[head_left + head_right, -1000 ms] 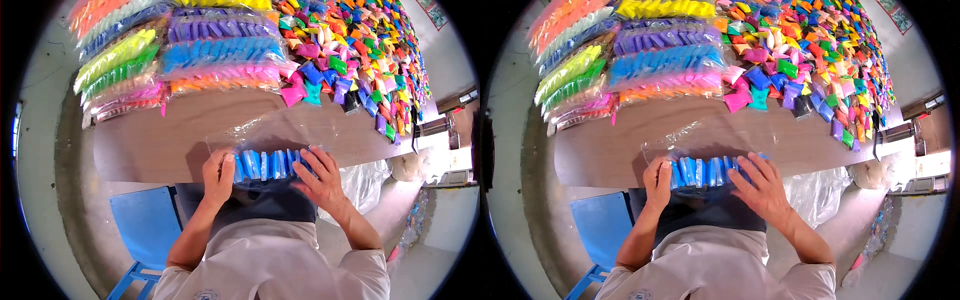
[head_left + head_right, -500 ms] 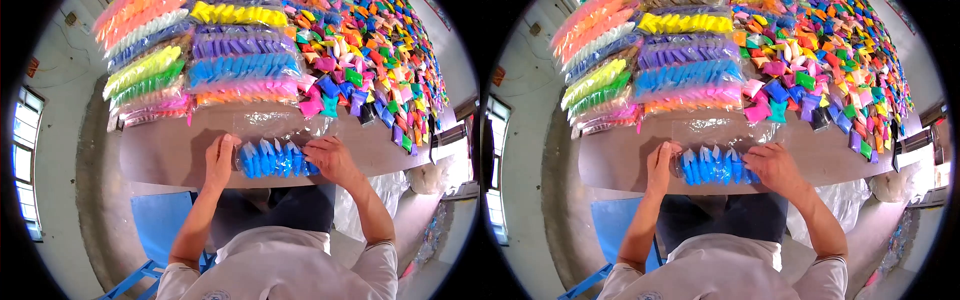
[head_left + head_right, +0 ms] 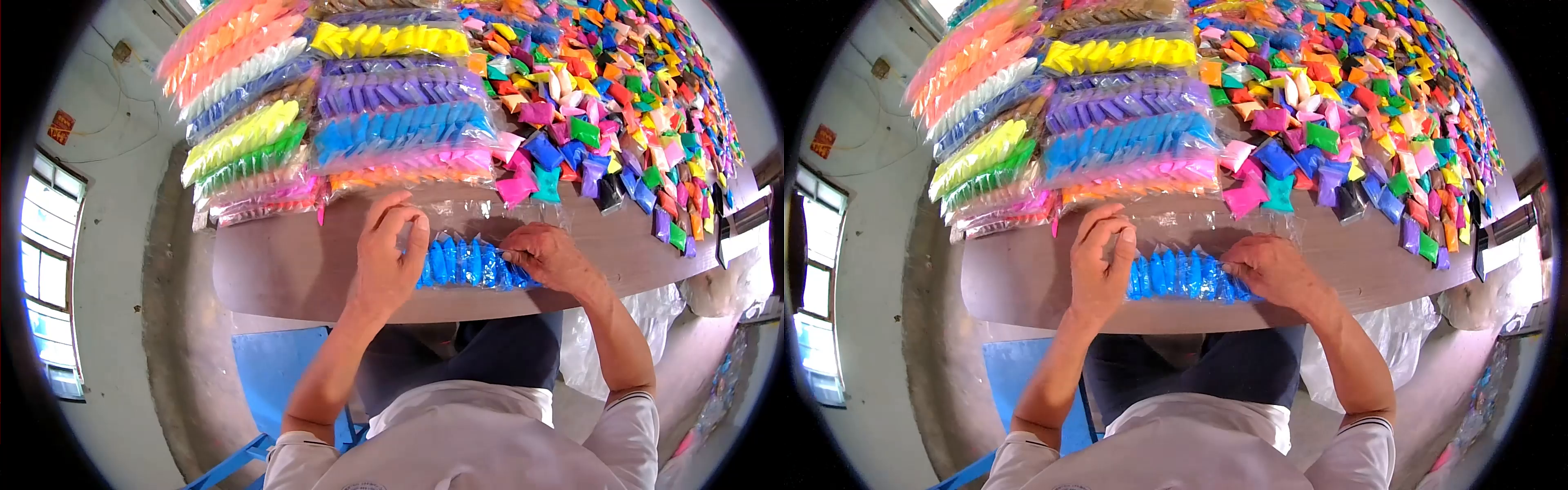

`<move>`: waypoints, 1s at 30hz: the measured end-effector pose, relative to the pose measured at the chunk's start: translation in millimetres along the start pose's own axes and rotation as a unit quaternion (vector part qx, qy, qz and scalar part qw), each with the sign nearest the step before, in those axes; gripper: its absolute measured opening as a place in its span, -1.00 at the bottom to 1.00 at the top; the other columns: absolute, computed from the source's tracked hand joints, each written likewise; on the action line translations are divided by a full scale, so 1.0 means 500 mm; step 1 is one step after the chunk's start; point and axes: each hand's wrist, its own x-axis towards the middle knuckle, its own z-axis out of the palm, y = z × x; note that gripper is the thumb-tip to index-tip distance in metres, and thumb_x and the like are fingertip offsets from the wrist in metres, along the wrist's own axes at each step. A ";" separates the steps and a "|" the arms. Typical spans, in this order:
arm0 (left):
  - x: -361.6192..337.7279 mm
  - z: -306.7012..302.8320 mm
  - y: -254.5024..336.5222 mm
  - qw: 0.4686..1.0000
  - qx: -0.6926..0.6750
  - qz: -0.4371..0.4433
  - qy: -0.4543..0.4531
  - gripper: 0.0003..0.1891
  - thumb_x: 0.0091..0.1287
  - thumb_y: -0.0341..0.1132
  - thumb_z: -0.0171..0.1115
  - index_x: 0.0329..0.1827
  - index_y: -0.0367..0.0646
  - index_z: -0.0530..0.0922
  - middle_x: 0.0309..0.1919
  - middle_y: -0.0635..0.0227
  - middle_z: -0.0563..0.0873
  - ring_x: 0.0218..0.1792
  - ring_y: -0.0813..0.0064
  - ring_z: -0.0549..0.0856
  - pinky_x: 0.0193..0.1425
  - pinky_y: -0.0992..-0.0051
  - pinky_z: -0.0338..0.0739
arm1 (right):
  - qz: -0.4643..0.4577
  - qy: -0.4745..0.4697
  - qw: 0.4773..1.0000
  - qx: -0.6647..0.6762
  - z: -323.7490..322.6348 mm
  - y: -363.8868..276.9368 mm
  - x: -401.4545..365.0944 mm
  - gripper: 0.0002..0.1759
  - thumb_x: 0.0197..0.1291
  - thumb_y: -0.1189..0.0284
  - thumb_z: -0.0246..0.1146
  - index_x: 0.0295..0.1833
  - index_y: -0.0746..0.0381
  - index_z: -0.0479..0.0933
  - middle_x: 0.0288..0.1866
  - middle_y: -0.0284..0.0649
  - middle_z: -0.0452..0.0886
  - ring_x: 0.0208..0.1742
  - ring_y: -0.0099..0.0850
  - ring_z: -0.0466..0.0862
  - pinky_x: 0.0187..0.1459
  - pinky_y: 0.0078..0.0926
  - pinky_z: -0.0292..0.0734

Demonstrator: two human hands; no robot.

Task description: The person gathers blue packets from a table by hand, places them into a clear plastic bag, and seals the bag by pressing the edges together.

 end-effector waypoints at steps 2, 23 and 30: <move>0.004 -0.003 0.007 1.000 0.005 0.006 -0.003 -0.82 0.41 -0.35 0.27 -0.17 -0.33 0.64 0.04 0.08 0.66 0.05 0.21 0.67 0.15 0.34 0.53 | 0.002 0.002 1.000 0.002 -0.001 -0.002 -0.001 -0.85 0.23 0.44 0.29 -0.18 0.28 0.69 -0.17 -0.14 0.72 -0.07 -0.10 0.69 0.03 -0.18 0.57; -0.066 0.059 -0.048 0.994 -0.002 -0.026 -0.106 -0.86 0.40 -0.38 0.29 -0.13 -0.29 0.60 -0.19 0.12 0.71 -0.19 0.18 0.69 -0.05 0.38 0.57 | 0.004 -0.057 0.998 0.032 0.078 -0.055 0.095 -0.49 0.22 0.30 0.29 0.24 0.32 0.51 0.20 0.02 0.61 0.23 0.02 0.56 0.25 -0.06 0.44; -0.061 0.046 -0.039 0.990 -0.058 -0.061 -0.114 -0.86 0.41 -0.37 0.28 -0.12 -0.28 0.61 -0.22 0.19 0.73 -0.23 0.32 0.68 -0.08 0.40 0.57 | 0.047 -0.164 0.985 0.028 0.074 -0.040 0.115 -0.59 0.25 0.28 0.29 0.15 0.26 0.56 0.02 -0.02 0.67 0.13 0.03 0.59 0.15 -0.02 0.49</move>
